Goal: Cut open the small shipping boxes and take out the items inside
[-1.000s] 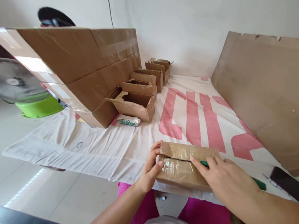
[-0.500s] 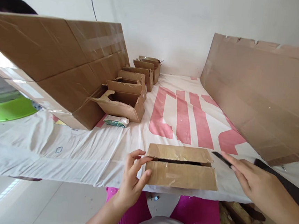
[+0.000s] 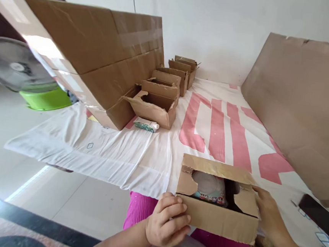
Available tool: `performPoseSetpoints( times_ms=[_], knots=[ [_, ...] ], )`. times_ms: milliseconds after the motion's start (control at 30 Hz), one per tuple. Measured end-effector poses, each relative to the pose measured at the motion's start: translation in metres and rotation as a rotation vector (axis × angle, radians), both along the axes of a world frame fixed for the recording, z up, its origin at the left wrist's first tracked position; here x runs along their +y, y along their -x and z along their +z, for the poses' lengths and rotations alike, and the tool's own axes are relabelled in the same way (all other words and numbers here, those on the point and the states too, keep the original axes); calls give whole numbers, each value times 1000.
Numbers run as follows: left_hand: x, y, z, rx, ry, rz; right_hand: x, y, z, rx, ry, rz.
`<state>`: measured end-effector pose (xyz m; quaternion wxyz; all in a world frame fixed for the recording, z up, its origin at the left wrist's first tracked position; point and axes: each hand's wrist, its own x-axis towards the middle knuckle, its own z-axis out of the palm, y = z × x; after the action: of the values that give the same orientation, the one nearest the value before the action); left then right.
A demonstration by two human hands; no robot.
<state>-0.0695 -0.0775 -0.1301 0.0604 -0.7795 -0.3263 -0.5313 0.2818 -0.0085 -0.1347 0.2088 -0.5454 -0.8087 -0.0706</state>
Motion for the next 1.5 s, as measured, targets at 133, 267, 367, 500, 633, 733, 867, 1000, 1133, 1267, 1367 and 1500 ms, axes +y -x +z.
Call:
performPoseSetpoints(
  times_ms=[133,267,367,500,633,733,867,1000,1133,1267,1367,1500],
  knots=[
    [0,0,-1,-7,10,-58,-14,13,33,262,-212,92],
    [0,-3,-3,-69,35,-59,-30,41,68,279,-211,401],
    [0,-4,-3,-77,52,-67,-25,64,81,54,-111,592],
    [1,-1,1,-39,81,-86,-11,73,88,-163,-71,492],
    [-1,3,10,-46,120,-106,-3,60,95,-146,-160,312],
    [4,9,32,-90,183,-177,-1,53,97,-154,-123,287],
    [31,17,74,-57,390,-289,0,59,97,-207,42,405],
    [60,12,100,372,522,-310,-1,67,102,-209,93,421],
    [67,8,104,597,563,-167,-1,56,108,-68,-72,348],
    [62,21,101,479,434,-11,-1,35,105,46,-162,238],
    [59,37,91,337,407,169,-2,21,96,57,-183,176],
    [56,48,72,322,553,239,-2,11,82,-11,-87,167]
  ],
)
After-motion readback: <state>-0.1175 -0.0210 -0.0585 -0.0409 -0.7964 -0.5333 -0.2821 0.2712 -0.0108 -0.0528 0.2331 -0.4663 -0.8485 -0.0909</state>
